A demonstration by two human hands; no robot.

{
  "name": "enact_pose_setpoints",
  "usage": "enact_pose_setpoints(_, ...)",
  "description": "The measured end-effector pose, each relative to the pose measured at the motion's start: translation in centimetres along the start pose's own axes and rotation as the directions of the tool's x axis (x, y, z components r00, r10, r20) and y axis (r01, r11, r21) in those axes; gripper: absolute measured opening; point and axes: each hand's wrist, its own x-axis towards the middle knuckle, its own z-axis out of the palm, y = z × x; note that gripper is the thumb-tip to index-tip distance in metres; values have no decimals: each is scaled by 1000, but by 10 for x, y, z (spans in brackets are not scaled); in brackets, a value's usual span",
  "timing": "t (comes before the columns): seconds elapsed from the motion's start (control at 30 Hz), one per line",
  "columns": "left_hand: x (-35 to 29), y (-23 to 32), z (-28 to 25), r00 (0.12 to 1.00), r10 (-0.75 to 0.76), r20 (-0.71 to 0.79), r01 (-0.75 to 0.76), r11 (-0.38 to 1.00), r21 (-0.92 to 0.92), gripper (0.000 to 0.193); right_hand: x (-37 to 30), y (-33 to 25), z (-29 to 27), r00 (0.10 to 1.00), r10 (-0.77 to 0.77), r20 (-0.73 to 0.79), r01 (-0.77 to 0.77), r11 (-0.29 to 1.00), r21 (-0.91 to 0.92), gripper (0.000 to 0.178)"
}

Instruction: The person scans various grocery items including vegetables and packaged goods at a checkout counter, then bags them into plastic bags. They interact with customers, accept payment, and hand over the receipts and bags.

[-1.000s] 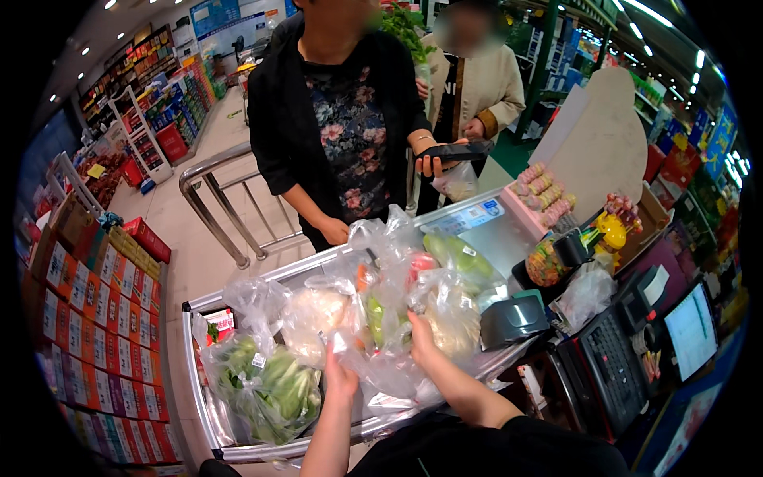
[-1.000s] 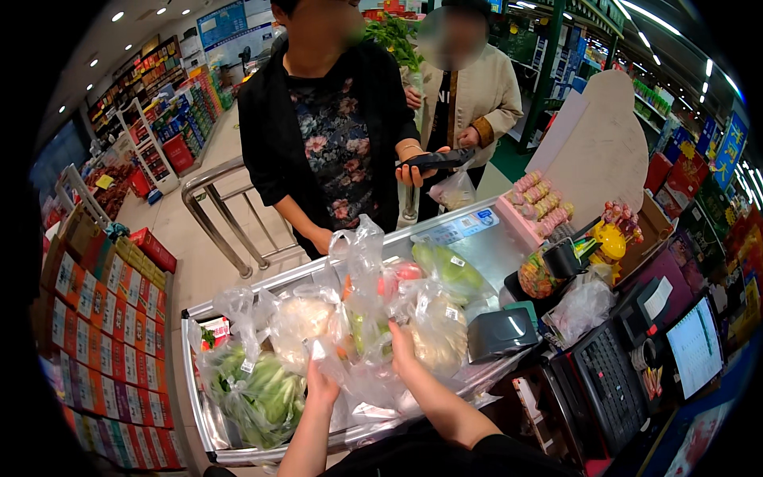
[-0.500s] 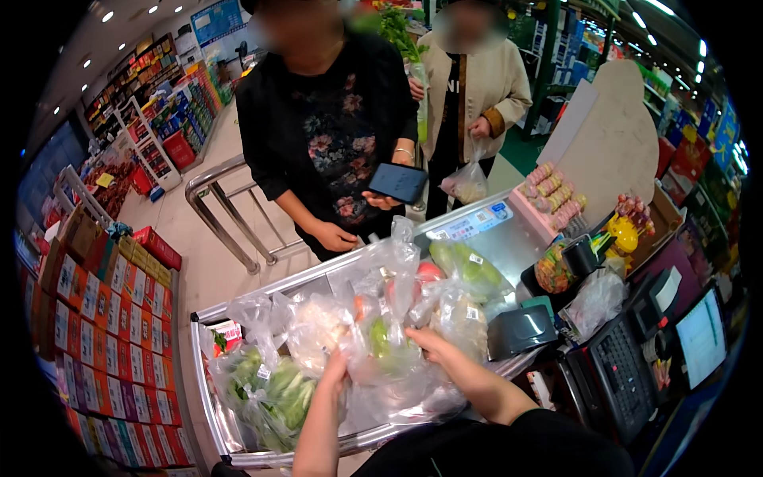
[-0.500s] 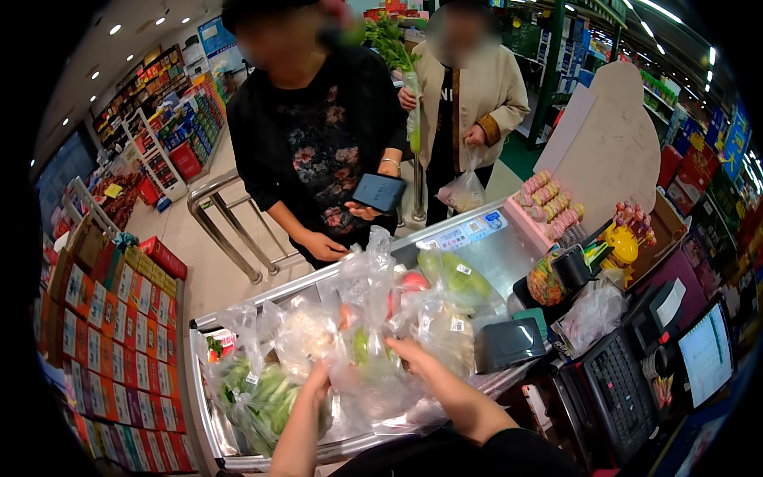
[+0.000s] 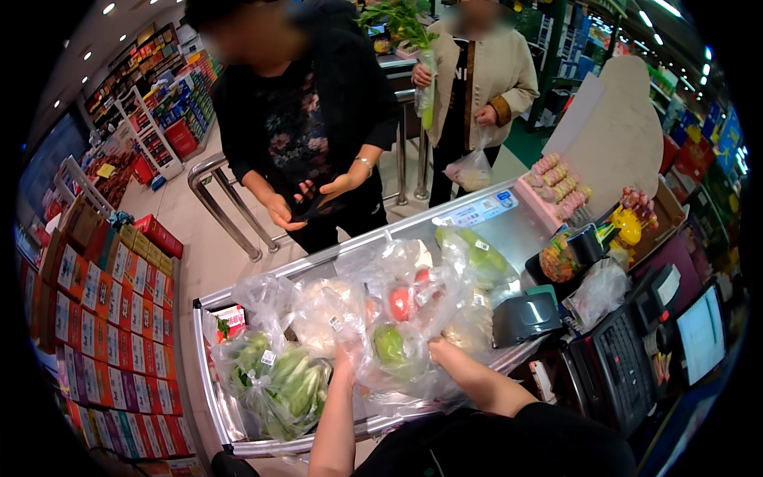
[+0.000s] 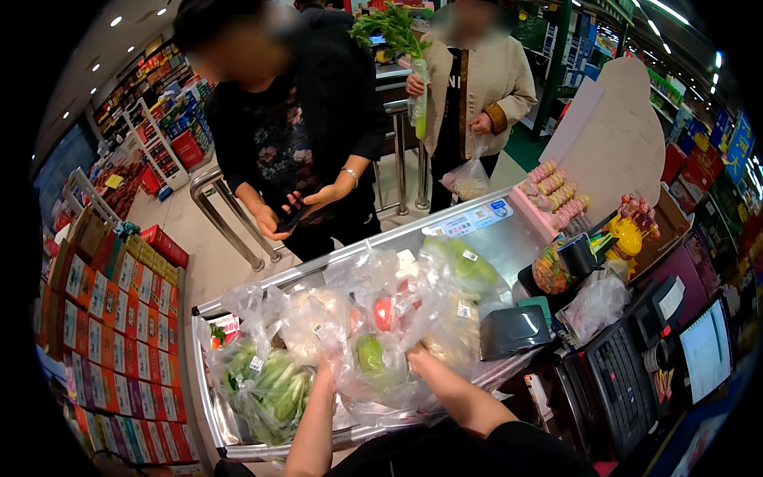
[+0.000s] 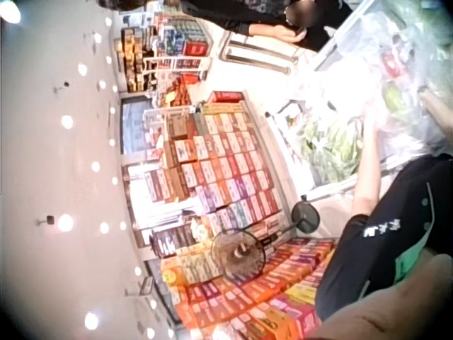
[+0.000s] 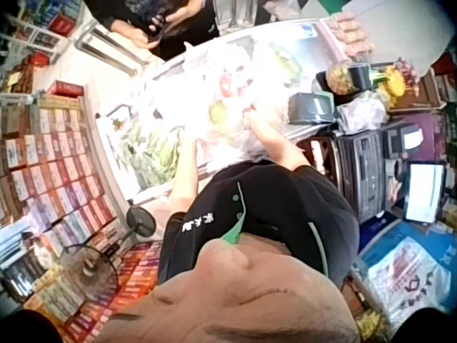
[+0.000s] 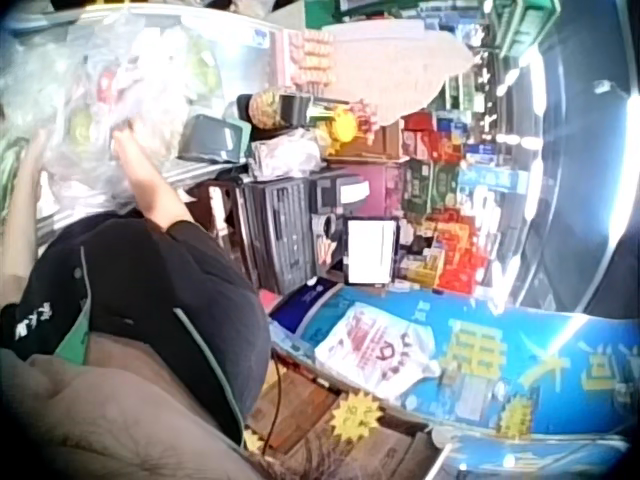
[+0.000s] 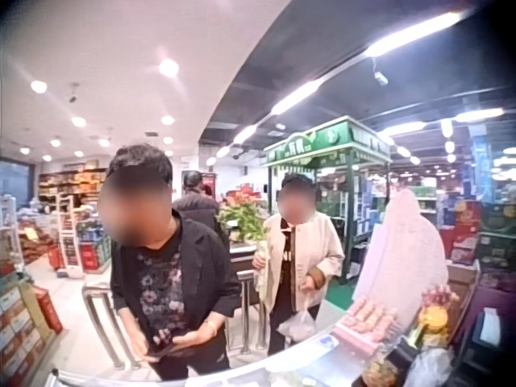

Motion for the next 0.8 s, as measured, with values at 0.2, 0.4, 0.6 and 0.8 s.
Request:
enact_pose_setpoints(0.2, -44, 39, 15, 980, 95, 177, 12, 853, -521, 40, -15, -6, -3, 998, -56, -17, 58, 991, 117, 43)
enact_pose_setpoints(0.4, -94, 97, 31, 911, 233, 340, 47, 761, -647, 50, -26, -18, 1, 962, -262, -81, 274, 924, 267, 38)
enact_pose_setpoints(0.6, -79, 48, 44, 979, 194, 71, -201, 972, 121, 60, -12, -4, -1, 970, -218, -107, 226, 972, 66, 27)
enact_pose_setpoints(0.8, -106, 37, 10, 664, 735, -136, -330, 452, 829, 67, -24, -1, -11, 959, -199, -201, 208, 978, 24, 27)
